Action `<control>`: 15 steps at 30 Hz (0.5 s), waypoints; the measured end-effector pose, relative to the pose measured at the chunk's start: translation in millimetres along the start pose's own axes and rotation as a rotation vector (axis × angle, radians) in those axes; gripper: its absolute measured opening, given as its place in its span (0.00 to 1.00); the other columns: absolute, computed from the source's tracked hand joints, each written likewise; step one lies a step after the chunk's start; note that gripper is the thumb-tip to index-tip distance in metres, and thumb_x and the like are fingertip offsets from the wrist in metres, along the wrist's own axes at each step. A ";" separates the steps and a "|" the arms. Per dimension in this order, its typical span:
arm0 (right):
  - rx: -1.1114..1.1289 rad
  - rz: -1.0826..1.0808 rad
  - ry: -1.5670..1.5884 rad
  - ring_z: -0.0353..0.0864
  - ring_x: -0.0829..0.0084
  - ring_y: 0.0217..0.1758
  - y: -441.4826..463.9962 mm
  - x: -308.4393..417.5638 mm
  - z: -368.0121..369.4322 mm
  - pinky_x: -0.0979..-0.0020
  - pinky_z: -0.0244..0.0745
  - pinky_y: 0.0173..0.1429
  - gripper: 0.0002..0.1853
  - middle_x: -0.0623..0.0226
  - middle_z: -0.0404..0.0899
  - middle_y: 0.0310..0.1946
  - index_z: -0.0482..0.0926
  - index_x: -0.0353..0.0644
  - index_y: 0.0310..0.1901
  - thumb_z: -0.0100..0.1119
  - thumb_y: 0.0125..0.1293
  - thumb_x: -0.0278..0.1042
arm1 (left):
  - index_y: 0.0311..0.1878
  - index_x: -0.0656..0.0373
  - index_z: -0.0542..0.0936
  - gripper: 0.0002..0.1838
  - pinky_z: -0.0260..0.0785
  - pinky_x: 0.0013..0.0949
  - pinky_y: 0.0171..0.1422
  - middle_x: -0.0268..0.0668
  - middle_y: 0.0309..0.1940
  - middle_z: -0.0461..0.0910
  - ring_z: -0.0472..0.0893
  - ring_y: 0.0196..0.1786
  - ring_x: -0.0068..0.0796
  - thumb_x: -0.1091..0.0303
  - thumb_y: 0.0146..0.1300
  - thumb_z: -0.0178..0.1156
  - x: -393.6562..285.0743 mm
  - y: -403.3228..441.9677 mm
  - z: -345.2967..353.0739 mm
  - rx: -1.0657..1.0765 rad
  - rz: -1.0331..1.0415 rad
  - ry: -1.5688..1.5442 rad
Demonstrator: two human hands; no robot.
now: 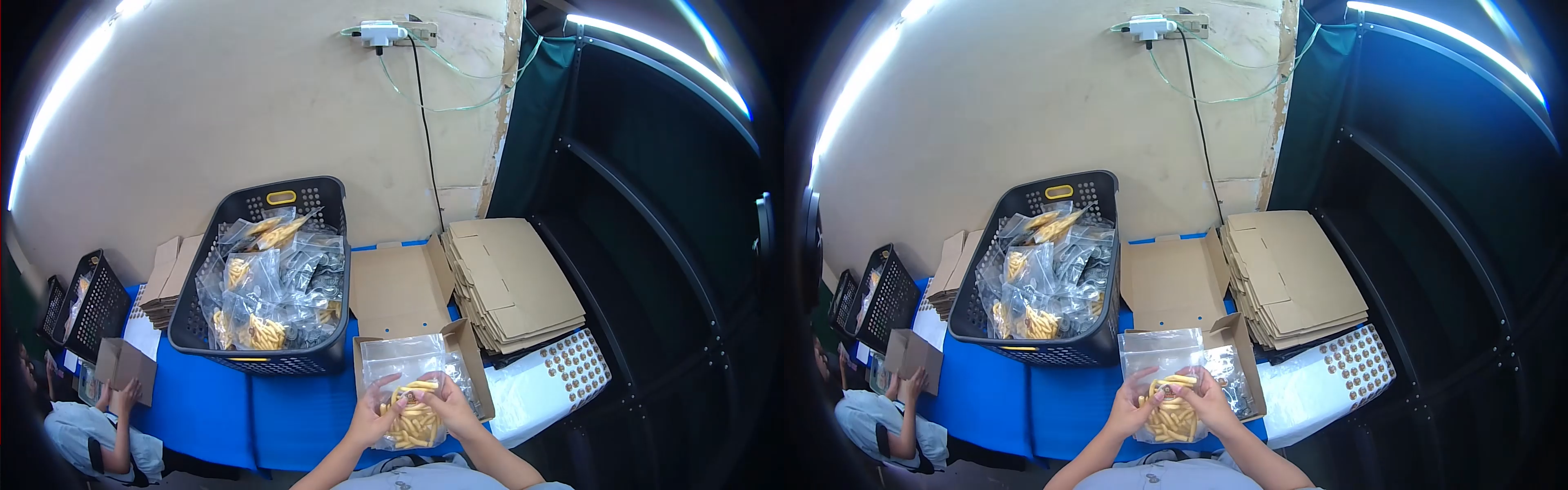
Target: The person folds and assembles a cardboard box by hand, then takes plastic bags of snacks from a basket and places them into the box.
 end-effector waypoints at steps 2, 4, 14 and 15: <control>-0.033 0.067 0.177 0.78 0.77 0.49 2.5 -8.5 -10.8 0.74 0.74 0.51 0.16 0.63 0.78 0.46 0.68 0.39 0.54 0.58 0.66 0.28 | 0.65 0.58 0.66 0.27 0.70 0.25 0.50 0.41 0.43 0.81 0.79 0.46 0.23 0.68 0.64 0.62 1.5 1.2 -1.7 0.019 0.000 -0.035; -0.089 0.020 0.189 0.79 0.77 0.47 3.9 5.5 -11.5 0.74 0.74 0.51 0.15 0.63 0.79 0.45 0.70 0.38 0.53 0.59 0.66 0.27 | 0.63 0.63 0.69 0.24 0.69 0.27 0.54 0.41 0.43 0.81 0.78 0.50 0.24 0.69 0.64 0.61 -3.5 2.0 -3.2 0.117 -0.161 -0.315; 0.042 0.031 -0.033 0.79 0.79 0.41 2.3 1.1 -0.2 0.74 0.73 0.50 0.09 0.66 0.83 0.38 0.83 0.35 0.42 0.64 0.62 0.29 | 0.39 0.63 0.82 0.08 0.75 0.30 0.49 0.41 0.38 0.84 0.82 0.43 0.25 0.73 0.57 0.68 3.0 -5.5 -24.6 -0.189 0.165 0.019; 0.094 0.016 -0.098 0.79 0.78 0.42 0.6 1.0 8.2 0.74 0.73 0.51 0.09 0.66 0.83 0.38 0.83 0.35 0.42 0.65 0.61 0.29 | 0.35 0.63 0.82 0.05 0.75 0.29 0.47 0.41 0.36 0.84 0.83 0.41 0.25 0.75 0.56 0.68 3.1 -6.5 -23.1 -0.176 0.136 -0.073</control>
Point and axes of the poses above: each hand's wrist, its own y-axis towards the middle knuckle, its own z-axis out of the palm, x = y × z, the point moved 3 cm from there along y, towards the middle knuckle
